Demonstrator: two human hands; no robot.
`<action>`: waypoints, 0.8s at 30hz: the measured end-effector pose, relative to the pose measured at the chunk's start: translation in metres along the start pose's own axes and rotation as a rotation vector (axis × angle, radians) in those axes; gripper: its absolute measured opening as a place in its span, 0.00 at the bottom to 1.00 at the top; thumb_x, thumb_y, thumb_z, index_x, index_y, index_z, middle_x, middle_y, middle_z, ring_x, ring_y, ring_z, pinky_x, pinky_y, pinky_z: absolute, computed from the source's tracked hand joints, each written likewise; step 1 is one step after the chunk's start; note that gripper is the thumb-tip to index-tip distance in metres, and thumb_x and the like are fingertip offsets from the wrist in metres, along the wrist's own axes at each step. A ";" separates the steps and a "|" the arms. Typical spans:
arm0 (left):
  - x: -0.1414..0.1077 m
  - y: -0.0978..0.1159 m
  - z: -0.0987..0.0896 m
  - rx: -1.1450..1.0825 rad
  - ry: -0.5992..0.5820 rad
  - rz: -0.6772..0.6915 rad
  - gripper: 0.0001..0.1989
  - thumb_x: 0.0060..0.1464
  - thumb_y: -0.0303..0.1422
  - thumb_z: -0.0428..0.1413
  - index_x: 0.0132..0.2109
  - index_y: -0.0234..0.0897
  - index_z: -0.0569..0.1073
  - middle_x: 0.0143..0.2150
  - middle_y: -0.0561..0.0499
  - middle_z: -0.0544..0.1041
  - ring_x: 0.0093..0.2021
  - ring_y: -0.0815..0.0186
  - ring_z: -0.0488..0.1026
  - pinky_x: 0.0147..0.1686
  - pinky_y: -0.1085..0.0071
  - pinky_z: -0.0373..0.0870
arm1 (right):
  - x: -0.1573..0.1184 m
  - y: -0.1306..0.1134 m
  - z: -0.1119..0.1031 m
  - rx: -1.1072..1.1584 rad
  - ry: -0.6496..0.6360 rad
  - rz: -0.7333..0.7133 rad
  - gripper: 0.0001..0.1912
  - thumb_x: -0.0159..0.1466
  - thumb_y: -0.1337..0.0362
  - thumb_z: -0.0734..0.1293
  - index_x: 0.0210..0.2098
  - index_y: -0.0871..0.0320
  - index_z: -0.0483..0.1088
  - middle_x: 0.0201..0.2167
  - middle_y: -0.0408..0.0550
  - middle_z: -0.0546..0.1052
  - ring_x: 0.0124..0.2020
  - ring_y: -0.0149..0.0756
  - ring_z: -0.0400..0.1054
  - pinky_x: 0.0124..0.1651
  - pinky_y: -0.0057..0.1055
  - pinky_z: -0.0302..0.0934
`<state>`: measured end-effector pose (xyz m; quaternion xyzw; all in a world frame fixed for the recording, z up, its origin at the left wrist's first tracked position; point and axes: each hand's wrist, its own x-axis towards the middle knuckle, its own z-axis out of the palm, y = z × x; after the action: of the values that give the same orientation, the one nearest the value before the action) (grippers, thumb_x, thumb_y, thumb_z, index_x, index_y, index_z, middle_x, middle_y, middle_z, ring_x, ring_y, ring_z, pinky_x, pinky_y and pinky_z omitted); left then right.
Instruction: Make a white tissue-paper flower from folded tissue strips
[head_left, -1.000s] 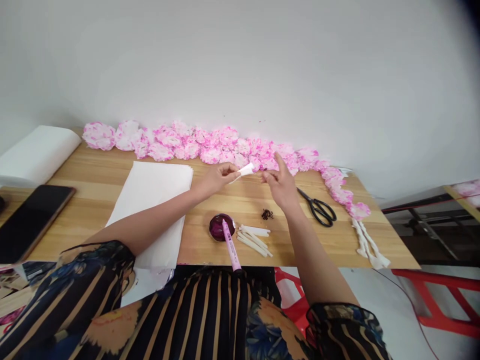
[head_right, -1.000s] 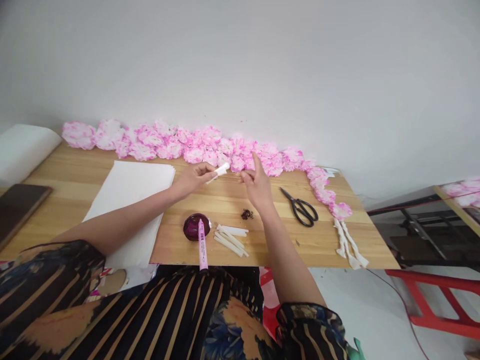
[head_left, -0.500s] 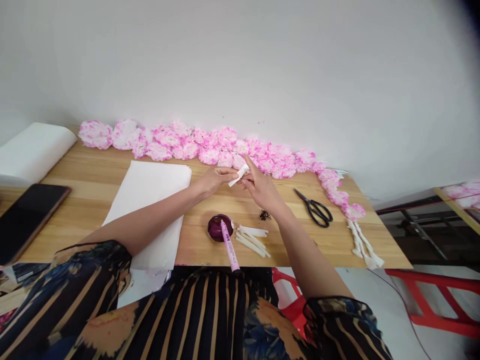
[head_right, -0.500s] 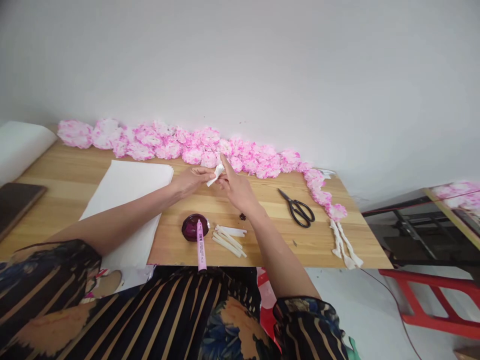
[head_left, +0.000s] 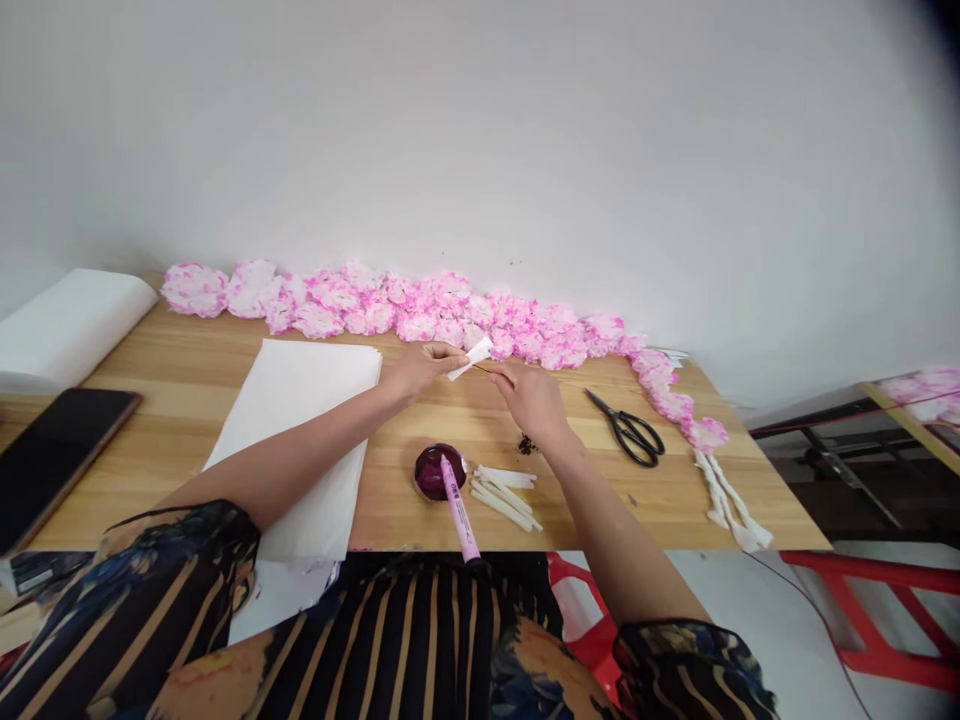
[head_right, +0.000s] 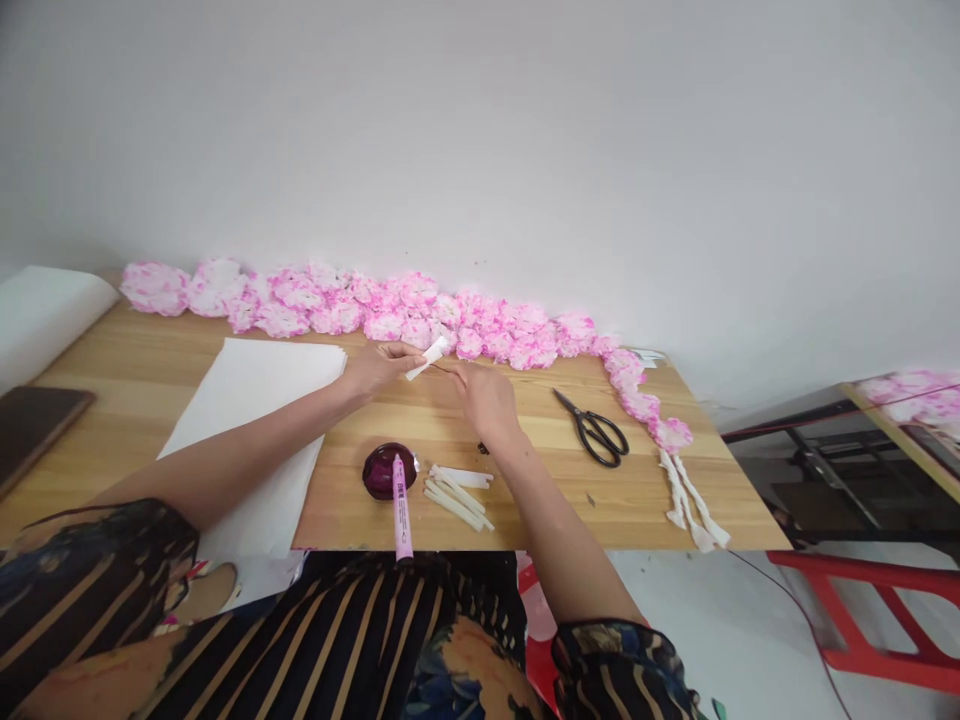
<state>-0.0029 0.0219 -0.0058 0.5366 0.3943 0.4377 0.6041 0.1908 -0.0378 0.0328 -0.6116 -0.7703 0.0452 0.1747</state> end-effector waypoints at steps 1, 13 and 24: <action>-0.001 0.000 0.000 0.051 0.000 0.017 0.19 0.37 0.45 0.70 0.30 0.34 0.81 0.30 0.50 0.79 0.30 0.68 0.69 0.33 0.71 0.62 | -0.001 -0.003 -0.002 -0.062 -0.002 0.007 0.14 0.69 0.61 0.61 0.44 0.53 0.79 0.39 0.51 0.83 0.39 0.44 0.76 0.37 0.34 0.61; -0.004 0.002 -0.002 0.694 -0.001 0.414 0.06 0.54 0.30 0.56 0.33 0.34 0.77 0.36 0.47 0.80 0.37 0.63 0.74 0.38 0.70 0.64 | -0.012 -0.029 -0.002 -0.346 -0.029 -0.139 0.14 0.72 0.62 0.58 0.40 0.57 0.75 0.36 0.52 0.80 0.35 0.39 0.70 0.29 0.34 0.45; -0.005 -0.004 -0.003 0.918 -0.256 0.696 0.15 0.64 0.34 0.49 0.34 0.36 0.78 0.38 0.42 0.80 0.40 0.60 0.75 0.40 0.67 0.66 | 0.044 -0.014 -0.037 -0.325 -0.188 -0.544 0.11 0.69 0.68 0.62 0.35 0.57 0.77 0.38 0.52 0.76 0.42 0.42 0.64 0.36 0.35 0.51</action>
<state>-0.0066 0.0175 -0.0100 0.8895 0.2681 0.3265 0.1739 0.1811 -0.0048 0.0808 -0.3964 -0.9153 -0.0705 0.0088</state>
